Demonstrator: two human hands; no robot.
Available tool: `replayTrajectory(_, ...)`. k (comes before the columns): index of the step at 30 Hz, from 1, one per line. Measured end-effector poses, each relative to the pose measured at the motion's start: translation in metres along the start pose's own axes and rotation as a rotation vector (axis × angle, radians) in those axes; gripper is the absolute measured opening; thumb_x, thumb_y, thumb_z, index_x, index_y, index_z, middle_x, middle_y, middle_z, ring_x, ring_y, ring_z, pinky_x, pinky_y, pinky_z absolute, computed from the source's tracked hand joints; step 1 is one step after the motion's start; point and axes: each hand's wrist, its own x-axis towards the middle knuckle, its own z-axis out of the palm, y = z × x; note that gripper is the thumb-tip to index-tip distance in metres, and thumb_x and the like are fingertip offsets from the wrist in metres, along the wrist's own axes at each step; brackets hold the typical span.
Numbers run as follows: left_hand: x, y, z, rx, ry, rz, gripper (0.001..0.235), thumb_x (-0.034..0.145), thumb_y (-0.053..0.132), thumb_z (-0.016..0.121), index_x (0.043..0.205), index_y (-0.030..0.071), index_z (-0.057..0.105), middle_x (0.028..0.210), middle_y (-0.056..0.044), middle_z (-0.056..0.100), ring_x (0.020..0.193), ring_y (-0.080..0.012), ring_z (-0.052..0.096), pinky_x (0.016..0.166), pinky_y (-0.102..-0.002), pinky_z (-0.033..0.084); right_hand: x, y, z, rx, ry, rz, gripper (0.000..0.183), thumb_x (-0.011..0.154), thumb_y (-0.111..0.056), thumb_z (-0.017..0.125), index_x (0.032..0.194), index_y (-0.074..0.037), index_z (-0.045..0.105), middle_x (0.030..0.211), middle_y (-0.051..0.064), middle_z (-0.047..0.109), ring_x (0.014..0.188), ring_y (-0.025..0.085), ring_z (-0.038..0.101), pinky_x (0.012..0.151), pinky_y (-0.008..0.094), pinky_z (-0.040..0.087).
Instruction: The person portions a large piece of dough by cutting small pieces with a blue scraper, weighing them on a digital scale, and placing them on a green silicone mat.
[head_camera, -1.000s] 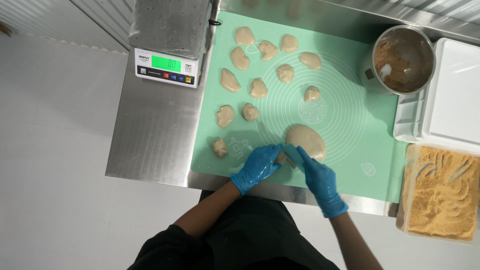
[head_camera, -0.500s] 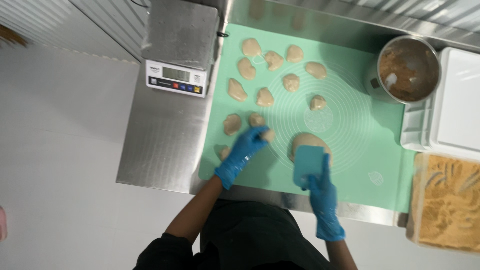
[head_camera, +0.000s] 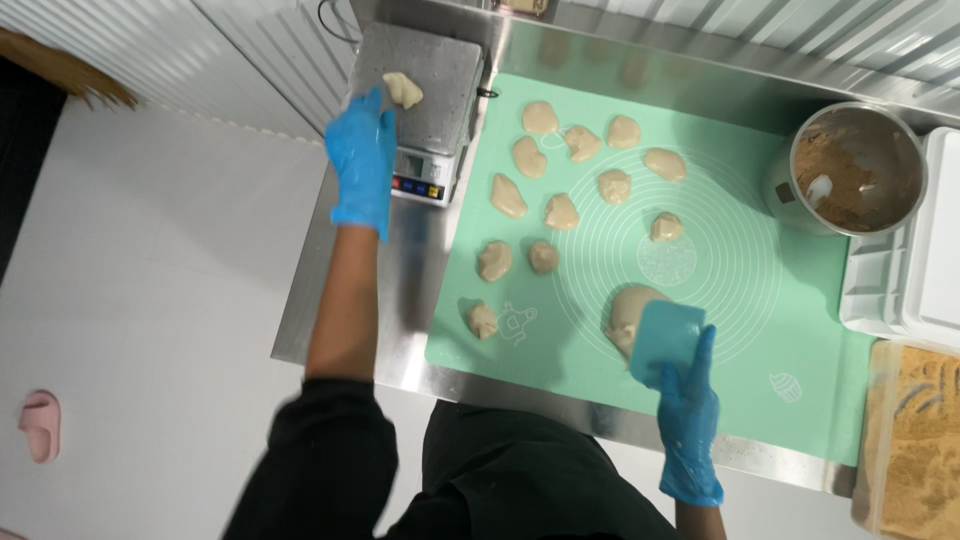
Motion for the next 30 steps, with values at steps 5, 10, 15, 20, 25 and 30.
replayTrajectory(5,-0.123,0.056,-0.02,-0.331,-0.149,-0.356,0.033,0.103,0.041,0.06,0.104,0.013,0.079,0.087,-0.017,0.074,0.08,-0.0374,0.071,0.074,-0.046,0.056,-0.011,0.023,-0.018,0.079,0.109,0.066,0.079,0.101,-0.009,0.057,0.17,-0.013,0.02,0.131,0.028,0.065,0.11,0.038,0.069,0.088,0.045,0.054)
replayTrajectory(10,-0.183,0.077,-0.034,-0.48,-0.313,-0.48,0.031,0.094,0.037,0.065,0.107,0.013,0.078,0.093,-0.014,0.076,0.083,-0.0331,0.074,0.076,-0.043,0.056,0.007,0.035,-0.018,0.765,0.014,0.368,0.085,0.092,-0.003,0.058,0.169,-0.005,0.023,0.121,0.019,0.064,0.088,0.025,0.066,0.071,0.035,0.049)
replayTrajectory(15,-0.176,0.028,-0.05,-0.406,-0.14,-0.495,0.029,0.096,0.037,0.067,0.109,0.013,0.078,0.099,-0.015,0.076,0.085,-0.033,0.074,0.078,-0.041,0.056,0.029,0.023,0.008,0.908,-0.105,0.373,0.086,0.089,-0.001,0.061,0.168,-0.001,0.029,0.109,0.014,0.062,0.076,0.019,0.059,0.069,0.031,0.051)
replayTrajectory(20,-0.145,-0.026,-0.073,-0.344,-0.09,-0.578,0.028,0.097,0.036,0.067,0.111,0.014,0.078,0.096,-0.015,0.076,0.081,-0.0311,0.072,0.077,-0.041,0.056,0.053,-0.013,0.052,0.902,-0.192,0.429,0.082,0.09,-0.005,0.061,0.165,-0.003,0.029,0.109,0.011,0.063,0.072,0.019,0.057,0.062,0.031,0.047)
replayTrajectory(25,-0.085,-0.058,-0.081,-0.576,-0.008,-0.49,0.024,0.097,0.027,0.067,0.112,0.012,0.076,0.1,-0.011,0.077,0.086,-0.0269,0.075,0.08,-0.038,0.057,0.074,-0.094,0.08,0.916,-0.294,0.317,0.082,0.093,-0.006,0.06,0.168,-0.005,0.025,0.103,0.01,0.058,0.074,0.017,0.054,0.066,0.029,0.047)
replayTrajectory(30,0.004,-0.071,-0.061,-0.387,0.029,-0.03,0.02,0.096,0.01,0.068,0.114,0.013,0.077,0.104,-0.011,0.073,0.096,-0.0331,0.068,0.086,-0.044,0.051,0.09,-0.179,0.099,0.964,-0.31,0.212,0.082,0.092,-0.004,0.058,0.167,-0.002,0.025,0.108,0.009,0.063,0.076,0.015,0.057,0.068,0.029,0.048)
